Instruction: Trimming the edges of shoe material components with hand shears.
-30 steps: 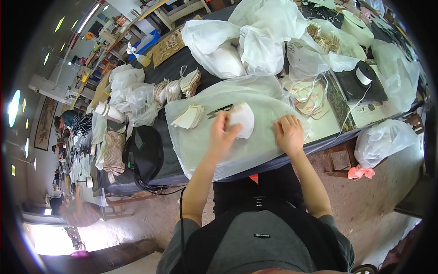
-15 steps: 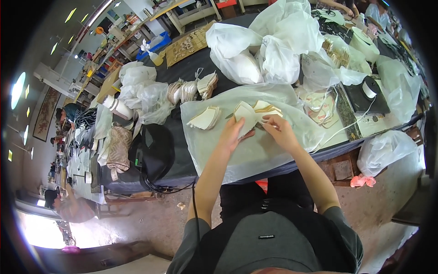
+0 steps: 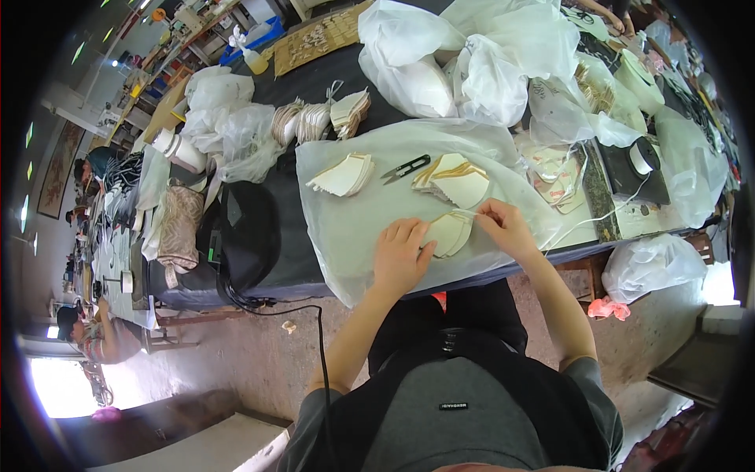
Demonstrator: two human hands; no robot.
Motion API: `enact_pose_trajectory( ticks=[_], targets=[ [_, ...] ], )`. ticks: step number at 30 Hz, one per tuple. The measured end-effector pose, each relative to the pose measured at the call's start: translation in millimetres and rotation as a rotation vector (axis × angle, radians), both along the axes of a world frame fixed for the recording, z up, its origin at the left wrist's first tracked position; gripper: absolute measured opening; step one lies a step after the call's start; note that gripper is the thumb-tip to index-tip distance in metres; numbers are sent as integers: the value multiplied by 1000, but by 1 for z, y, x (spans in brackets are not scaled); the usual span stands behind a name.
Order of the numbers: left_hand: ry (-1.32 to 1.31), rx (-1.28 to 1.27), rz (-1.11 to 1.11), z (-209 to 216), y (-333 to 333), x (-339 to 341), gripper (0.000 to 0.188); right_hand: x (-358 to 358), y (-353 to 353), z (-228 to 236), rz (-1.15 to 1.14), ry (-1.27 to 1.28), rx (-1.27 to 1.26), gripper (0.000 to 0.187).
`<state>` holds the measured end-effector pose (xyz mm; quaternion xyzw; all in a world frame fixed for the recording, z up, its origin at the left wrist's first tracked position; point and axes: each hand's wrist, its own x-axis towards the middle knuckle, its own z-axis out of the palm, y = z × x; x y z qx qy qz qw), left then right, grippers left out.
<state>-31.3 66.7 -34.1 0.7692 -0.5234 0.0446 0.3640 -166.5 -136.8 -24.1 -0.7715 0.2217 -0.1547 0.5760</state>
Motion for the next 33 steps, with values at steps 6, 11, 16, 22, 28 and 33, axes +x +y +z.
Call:
enact_pose_trajectory(
  ticks=[6,11,16,22,28,33],
  targets=[
    [-277,73,94,-3,-11,-7,36,14,23,-8,-99,-94,-352,9],
    [-360,54,101,-11,-8,-5,36,16,19,-10,-141,-132,-279,8],
    [-391,38,115,-16,-7,-7,34,16,25,-15,-174,-195,-395,8],
    [-410,5,132,-15,-6,-11,31,17,28,-19,-205,-211,-520,6],
    [-443,-6,135,-15,-7,-10,31,19,27,-21,-214,-223,-597,5],
    [-431,-21,135,-13,-7,-10,31,20,27,-18,-207,-227,-584,5]
  ],
)
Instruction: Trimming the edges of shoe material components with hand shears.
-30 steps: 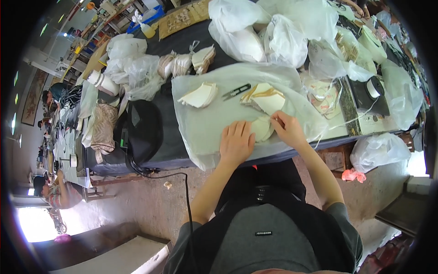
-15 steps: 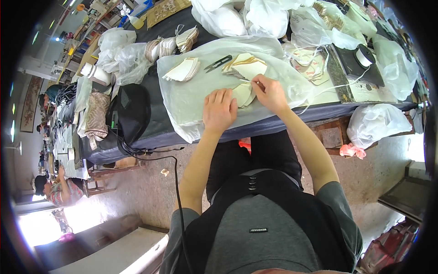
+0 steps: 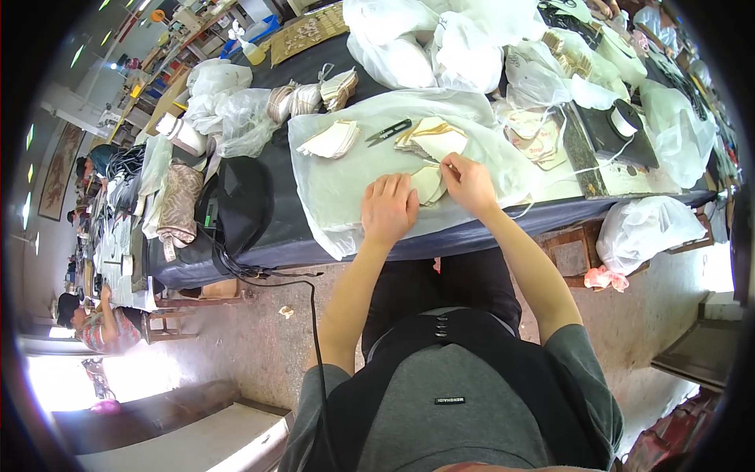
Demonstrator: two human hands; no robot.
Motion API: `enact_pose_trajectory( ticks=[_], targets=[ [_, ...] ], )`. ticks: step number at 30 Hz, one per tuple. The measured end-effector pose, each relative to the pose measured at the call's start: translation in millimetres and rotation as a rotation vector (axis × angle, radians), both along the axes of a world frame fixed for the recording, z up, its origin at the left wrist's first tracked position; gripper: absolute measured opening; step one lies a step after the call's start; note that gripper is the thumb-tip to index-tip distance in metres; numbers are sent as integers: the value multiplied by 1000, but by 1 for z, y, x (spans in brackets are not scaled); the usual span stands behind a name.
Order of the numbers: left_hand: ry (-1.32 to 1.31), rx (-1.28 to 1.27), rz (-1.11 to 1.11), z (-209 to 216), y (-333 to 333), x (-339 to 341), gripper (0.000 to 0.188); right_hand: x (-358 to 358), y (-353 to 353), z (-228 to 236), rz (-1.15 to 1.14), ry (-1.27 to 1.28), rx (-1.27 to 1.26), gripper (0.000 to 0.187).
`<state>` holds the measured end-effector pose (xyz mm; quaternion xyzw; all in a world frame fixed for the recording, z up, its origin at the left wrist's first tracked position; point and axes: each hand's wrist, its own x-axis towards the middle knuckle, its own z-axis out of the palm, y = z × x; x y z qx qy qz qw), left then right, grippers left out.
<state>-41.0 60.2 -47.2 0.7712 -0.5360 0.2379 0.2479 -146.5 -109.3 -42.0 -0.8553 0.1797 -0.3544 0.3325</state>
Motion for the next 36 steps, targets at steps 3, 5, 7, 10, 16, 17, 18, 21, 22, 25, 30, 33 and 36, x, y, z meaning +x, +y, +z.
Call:
enact_pose_trajectory(
  ticks=[3,5,7,10,16,17,18,21,22,25,30,33,36],
  targets=[
    [12,-6,6,1,1,0,31,-2,3,6,4,46,51,5],
    [67,-28,-2,2,4,-1,30,-4,5,9,14,68,91,6],
    [190,-153,-22,2,9,-1,30,-5,2,13,51,86,266,6],
    [332,-251,-78,0,29,-3,31,-4,-21,-4,90,22,477,7],
    [256,-114,-153,12,20,-13,33,39,-3,53,491,235,692,11],
    [223,-33,-182,10,16,-12,35,42,-3,50,492,253,701,11],
    [206,-4,-184,10,11,-10,47,45,-7,46,512,366,566,12],
    [386,-53,-57,24,8,-13,57,41,-36,33,476,345,403,14],
    [408,-52,-55,30,4,-11,57,39,-46,51,386,309,699,14],
    [539,29,9,36,-10,3,64,34,-57,59,265,276,1058,14],
    [422,214,-146,38,-11,2,62,20,-44,35,162,309,1229,15],
    [370,178,-128,33,-10,-4,54,12,-44,34,140,279,1214,15],
    [319,-21,-130,20,6,-12,44,6,-56,40,135,279,1104,13]
  ],
)
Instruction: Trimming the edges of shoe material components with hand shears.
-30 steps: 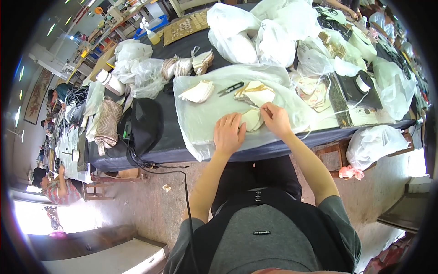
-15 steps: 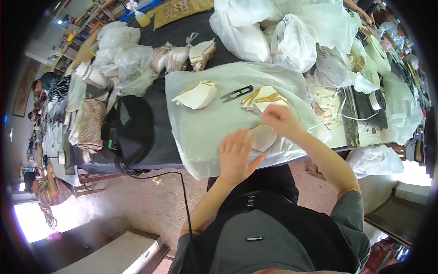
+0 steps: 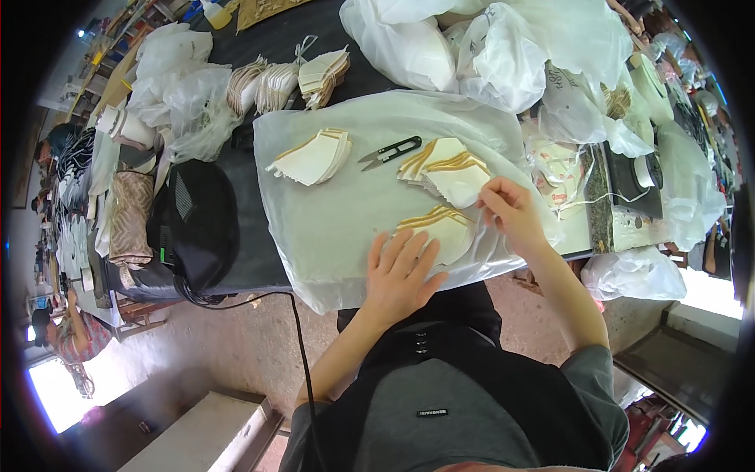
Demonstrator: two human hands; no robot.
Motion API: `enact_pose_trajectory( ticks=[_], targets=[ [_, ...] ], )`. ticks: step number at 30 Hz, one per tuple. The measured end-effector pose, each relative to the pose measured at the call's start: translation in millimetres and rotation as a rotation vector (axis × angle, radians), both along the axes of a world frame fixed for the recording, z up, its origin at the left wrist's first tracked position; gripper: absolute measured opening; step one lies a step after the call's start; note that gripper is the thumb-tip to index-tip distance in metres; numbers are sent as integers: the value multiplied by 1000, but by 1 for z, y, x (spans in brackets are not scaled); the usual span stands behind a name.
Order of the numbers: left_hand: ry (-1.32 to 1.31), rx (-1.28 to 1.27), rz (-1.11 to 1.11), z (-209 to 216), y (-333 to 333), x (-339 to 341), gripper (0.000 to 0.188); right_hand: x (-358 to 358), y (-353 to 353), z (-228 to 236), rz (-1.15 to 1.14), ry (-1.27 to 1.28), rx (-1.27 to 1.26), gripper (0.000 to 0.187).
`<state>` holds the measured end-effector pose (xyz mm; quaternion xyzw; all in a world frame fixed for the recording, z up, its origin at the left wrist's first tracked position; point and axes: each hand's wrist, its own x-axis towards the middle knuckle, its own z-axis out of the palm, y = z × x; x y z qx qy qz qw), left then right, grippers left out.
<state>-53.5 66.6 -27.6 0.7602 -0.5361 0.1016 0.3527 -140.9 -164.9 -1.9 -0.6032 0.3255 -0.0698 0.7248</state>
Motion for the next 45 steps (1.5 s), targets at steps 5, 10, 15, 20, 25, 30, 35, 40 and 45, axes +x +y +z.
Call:
enact_pose_trajectory(
  ticks=[5,10,15,20,25,30,35,40,45],
  targets=[
    [-31,1,15,-15,8,3,39,13,23,0,107,-65,-276,10],
    [-57,-12,75,-24,8,-3,38,48,50,27,411,36,-279,11],
    [-52,-6,87,-30,11,-5,38,66,63,6,619,90,-517,11],
    [-9,-15,93,-29,15,-6,32,67,60,10,594,229,-221,12],
    [25,-26,80,-27,16,-4,32,65,58,7,564,180,-181,14],
    [51,-69,176,-26,17,-4,31,67,58,12,587,196,-235,15],
    [36,30,209,-23,13,0,32,68,61,15,576,242,-283,15],
    [-6,72,208,-25,14,-1,33,69,32,25,635,276,-268,15],
    [-1,98,262,-23,11,-3,39,62,21,13,588,287,-163,14]
  ],
)
